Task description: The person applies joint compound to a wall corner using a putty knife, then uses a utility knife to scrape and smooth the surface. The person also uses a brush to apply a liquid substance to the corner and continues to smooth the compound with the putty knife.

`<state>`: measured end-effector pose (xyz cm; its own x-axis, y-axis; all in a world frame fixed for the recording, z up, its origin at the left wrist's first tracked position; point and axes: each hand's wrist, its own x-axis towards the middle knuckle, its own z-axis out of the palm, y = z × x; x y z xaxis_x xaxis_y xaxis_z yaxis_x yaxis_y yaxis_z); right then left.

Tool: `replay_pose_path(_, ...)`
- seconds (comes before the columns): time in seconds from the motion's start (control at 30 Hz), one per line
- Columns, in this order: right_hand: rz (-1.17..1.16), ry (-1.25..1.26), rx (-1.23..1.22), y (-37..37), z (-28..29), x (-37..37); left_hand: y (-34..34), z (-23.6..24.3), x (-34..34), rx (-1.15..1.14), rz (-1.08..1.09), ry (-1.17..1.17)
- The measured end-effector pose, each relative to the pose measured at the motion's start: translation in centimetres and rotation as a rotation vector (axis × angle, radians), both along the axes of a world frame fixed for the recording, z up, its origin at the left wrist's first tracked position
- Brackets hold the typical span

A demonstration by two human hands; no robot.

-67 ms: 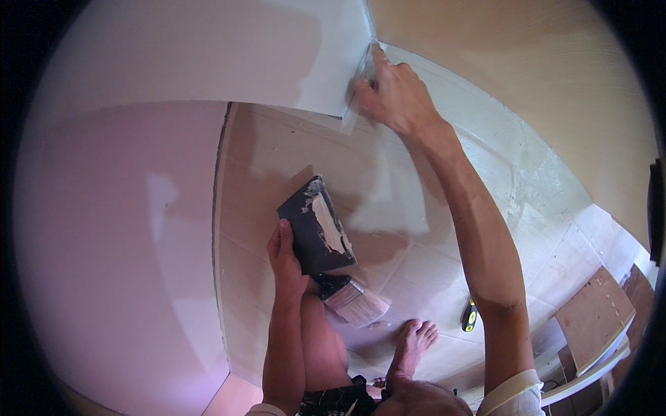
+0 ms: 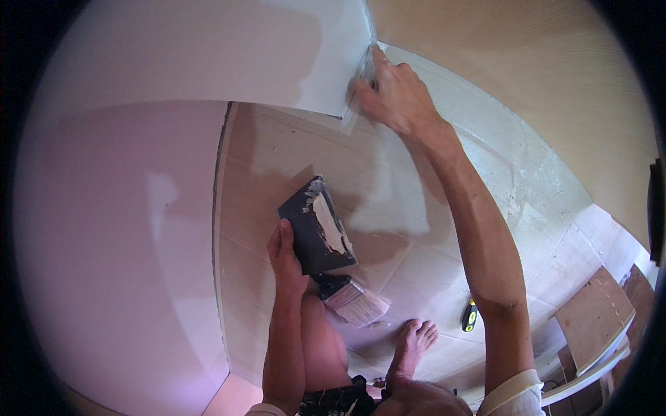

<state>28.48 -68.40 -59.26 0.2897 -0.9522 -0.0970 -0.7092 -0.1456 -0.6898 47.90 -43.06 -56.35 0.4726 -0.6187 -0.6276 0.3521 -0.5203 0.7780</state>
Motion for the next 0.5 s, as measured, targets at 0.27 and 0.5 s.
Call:
replay_pose_path(0.27, 0.041, 0.126, -0.010, 1.9, 0.6, 0.9, 0.2, -0.3, -0.1, 0.013, -0.013, 0.005)
replay_pose_path(0.5, -0.084, -0.076, 0.007, 2.8, 0.0, 0.1, 0.9, -0.9, 0.5, 0.006, -0.014, -0.036)
